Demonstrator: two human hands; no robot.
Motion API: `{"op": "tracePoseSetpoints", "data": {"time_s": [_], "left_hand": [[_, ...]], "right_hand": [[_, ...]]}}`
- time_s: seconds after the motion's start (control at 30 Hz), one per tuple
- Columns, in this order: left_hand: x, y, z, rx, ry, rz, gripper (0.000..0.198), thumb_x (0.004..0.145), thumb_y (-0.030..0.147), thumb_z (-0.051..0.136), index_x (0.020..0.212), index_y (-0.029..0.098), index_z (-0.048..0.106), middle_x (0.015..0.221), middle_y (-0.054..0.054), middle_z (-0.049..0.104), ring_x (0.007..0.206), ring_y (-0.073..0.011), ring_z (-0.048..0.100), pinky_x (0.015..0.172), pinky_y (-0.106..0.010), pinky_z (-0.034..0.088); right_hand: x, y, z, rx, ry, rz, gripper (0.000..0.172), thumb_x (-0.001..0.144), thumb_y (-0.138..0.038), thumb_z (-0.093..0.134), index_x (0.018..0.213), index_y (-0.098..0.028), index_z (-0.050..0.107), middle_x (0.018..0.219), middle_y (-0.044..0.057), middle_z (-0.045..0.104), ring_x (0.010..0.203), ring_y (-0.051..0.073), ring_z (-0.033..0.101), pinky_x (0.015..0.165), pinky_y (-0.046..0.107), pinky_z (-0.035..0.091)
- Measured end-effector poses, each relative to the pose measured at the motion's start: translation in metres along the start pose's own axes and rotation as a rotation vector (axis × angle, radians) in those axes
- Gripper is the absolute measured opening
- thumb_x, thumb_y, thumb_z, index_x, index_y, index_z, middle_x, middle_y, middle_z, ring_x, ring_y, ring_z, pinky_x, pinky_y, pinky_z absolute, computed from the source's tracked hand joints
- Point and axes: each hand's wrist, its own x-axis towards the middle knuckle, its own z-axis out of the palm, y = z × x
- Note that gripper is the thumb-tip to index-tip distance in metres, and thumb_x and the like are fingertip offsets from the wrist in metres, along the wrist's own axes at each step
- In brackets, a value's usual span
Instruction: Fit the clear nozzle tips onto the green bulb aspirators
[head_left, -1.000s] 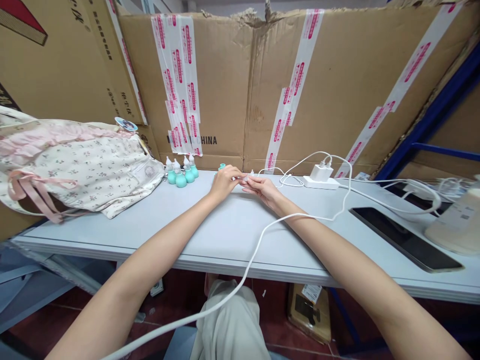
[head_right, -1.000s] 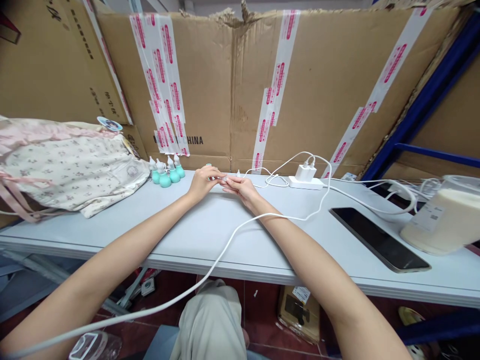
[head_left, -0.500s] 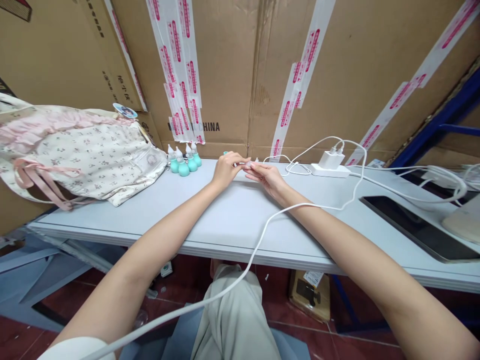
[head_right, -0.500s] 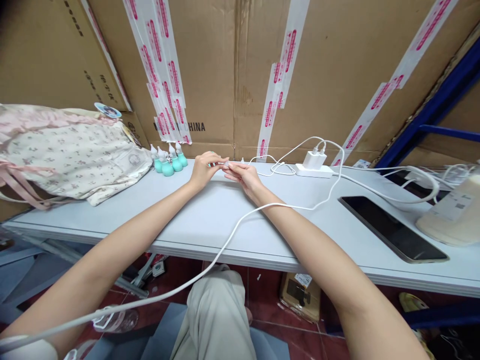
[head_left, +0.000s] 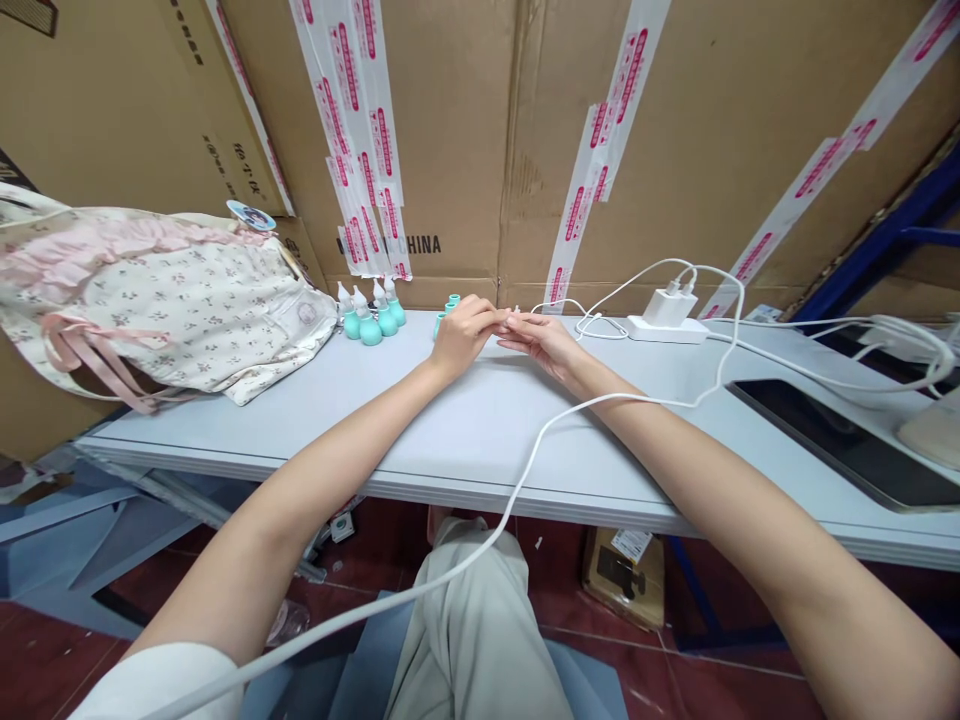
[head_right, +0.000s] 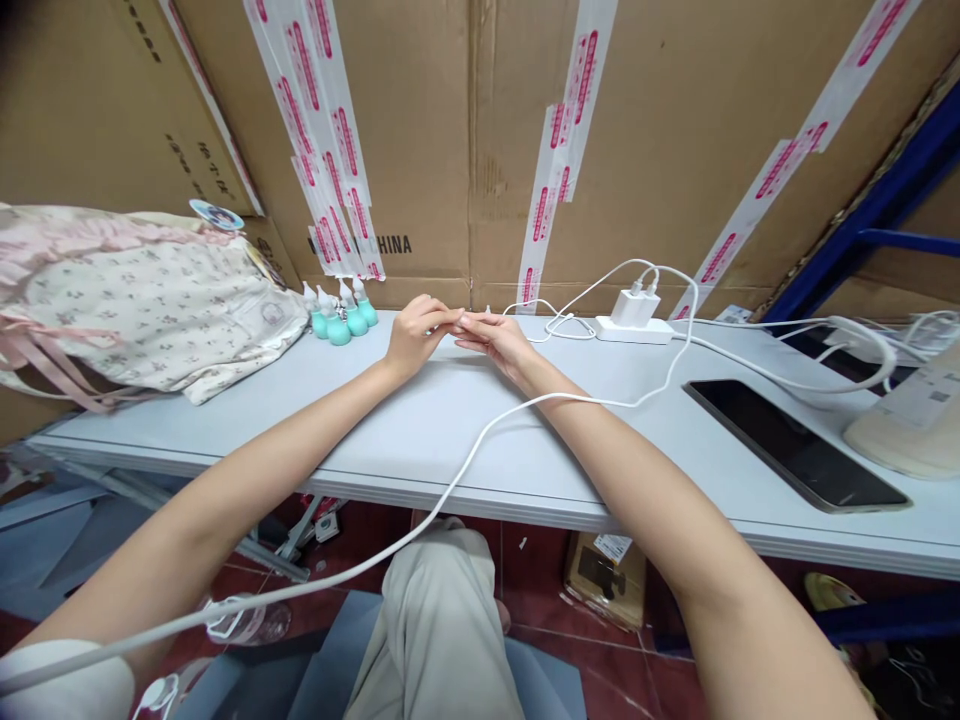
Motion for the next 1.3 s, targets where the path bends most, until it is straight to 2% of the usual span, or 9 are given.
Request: {"op": "tracePoseSetpoints", "data": {"time_s": [0.2, 0.37, 0.47, 0.57, 0.7, 0.83, 1.1, 1.23, 1.3], "left_hand": [[0.001, 0.003, 0.0, 0.019, -0.027, -0.036, 0.028, 0.092, 0.032, 0.043, 0.095, 0.018, 0.067, 0.081, -0.006, 0.06, 0.081, -0.0157, 0.051, 0.072, -0.028, 0.04], [0.002, -0.003, -0.002, 0.007, -0.024, -0.052, 0.024, 0.089, 0.033, 0.049, 0.096, 0.018, 0.066, 0.083, -0.005, 0.061, 0.083, -0.0163, 0.052, 0.072, -0.028, 0.041], [0.002, -0.002, -0.006, 0.001, 0.018, -0.04, 0.022, 0.089, 0.031, 0.05, 0.098, 0.017, 0.064, 0.087, -0.005, 0.063, 0.087, -0.0161, 0.052, 0.075, -0.028, 0.041], [0.005, 0.009, -0.008, -0.038, 0.08, -0.049, 0.018, 0.088, 0.029, 0.051, 0.096, 0.017, 0.061, 0.092, -0.005, 0.064, 0.088, -0.0154, 0.054, 0.077, -0.028, 0.043], [0.01, 0.029, -0.006, -0.086, 0.147, -0.07, 0.013, 0.087, 0.028, 0.053, 0.093, 0.017, 0.058, 0.094, -0.005, 0.064, 0.089, -0.0152, 0.055, 0.08, -0.029, 0.043], [0.01, 0.037, -0.003, -0.061, 0.163, -0.124, 0.011, 0.085, 0.027, 0.057, 0.093, 0.02, 0.059, 0.099, -0.003, 0.065, 0.098, -0.0168, 0.054, 0.09, -0.033, 0.038], [0.013, 0.032, -0.005, -0.072, 0.197, -0.204, 0.011, 0.078, 0.027, 0.065, 0.086, 0.02, 0.062, 0.099, -0.003, 0.065, 0.1, -0.0191, 0.051, 0.09, -0.034, 0.037], [0.011, 0.02, -0.005, 0.019, 0.097, -0.246, 0.026, 0.075, 0.032, 0.069, 0.099, 0.024, 0.063, 0.11, -0.004, 0.061, 0.107, -0.0231, 0.047, 0.091, -0.037, 0.036], [0.009, 0.005, -0.006, 0.084, 0.099, -0.308, 0.037, 0.071, 0.03, 0.072, 0.106, 0.025, 0.062, 0.114, -0.005, 0.059, 0.108, -0.0255, 0.046, 0.09, -0.039, 0.035]], "right_hand": [[0.001, 0.0, -0.002, -0.043, 0.009, -0.036, 0.019, 0.067, -0.026, 0.08, 0.079, -0.015, 0.07, 0.079, 0.006, 0.07, 0.081, 0.018, 0.066, 0.088, 0.034, 0.052], [0.003, 0.006, 0.0, -0.041, 0.064, -0.052, 0.019, 0.071, -0.03, 0.077, 0.084, -0.017, 0.069, 0.086, 0.005, 0.069, 0.088, 0.018, 0.065, 0.084, 0.032, 0.053], [0.003, 0.008, -0.002, -0.02, -0.045, -0.013, 0.028, 0.076, -0.039, 0.072, 0.095, -0.019, 0.067, 0.104, 0.007, 0.067, 0.098, 0.021, 0.062, 0.08, 0.033, 0.055], [0.0, 0.005, -0.003, 0.003, -0.166, 0.057, 0.039, 0.08, -0.051, 0.063, 0.107, -0.023, 0.062, 0.12, 0.009, 0.06, 0.103, 0.025, 0.06, 0.076, 0.038, 0.055], [0.001, -0.003, -0.002, -0.038, -0.218, 0.018, 0.031, 0.075, -0.039, 0.069, 0.099, -0.02, 0.067, 0.118, 0.01, 0.06, 0.104, 0.025, 0.059, 0.082, 0.038, 0.053], [0.004, -0.008, -0.008, -0.04, -0.143, -0.038, 0.025, 0.072, -0.036, 0.069, 0.092, -0.02, 0.068, 0.112, 0.008, 0.064, 0.097, 0.022, 0.061, 0.08, 0.035, 0.053], [0.0, -0.021, -0.013, -0.175, -0.068, -0.091, 0.035, 0.067, -0.045, 0.074, 0.091, -0.021, 0.068, 0.101, 0.007, 0.067, 0.094, 0.023, 0.063, 0.076, 0.031, 0.05], [0.009, -0.019, -0.027, -0.367, 0.151, -0.14, 0.027, 0.07, -0.041, 0.072, 0.087, -0.02, 0.069, 0.095, 0.006, 0.068, 0.091, 0.022, 0.062, 0.078, 0.035, 0.048], [0.013, -0.014, -0.039, -0.614, 0.259, -0.204, 0.017, 0.073, -0.035, 0.07, 0.081, -0.02, 0.069, 0.093, 0.007, 0.067, 0.092, 0.024, 0.059, 0.084, 0.04, 0.045]]}}
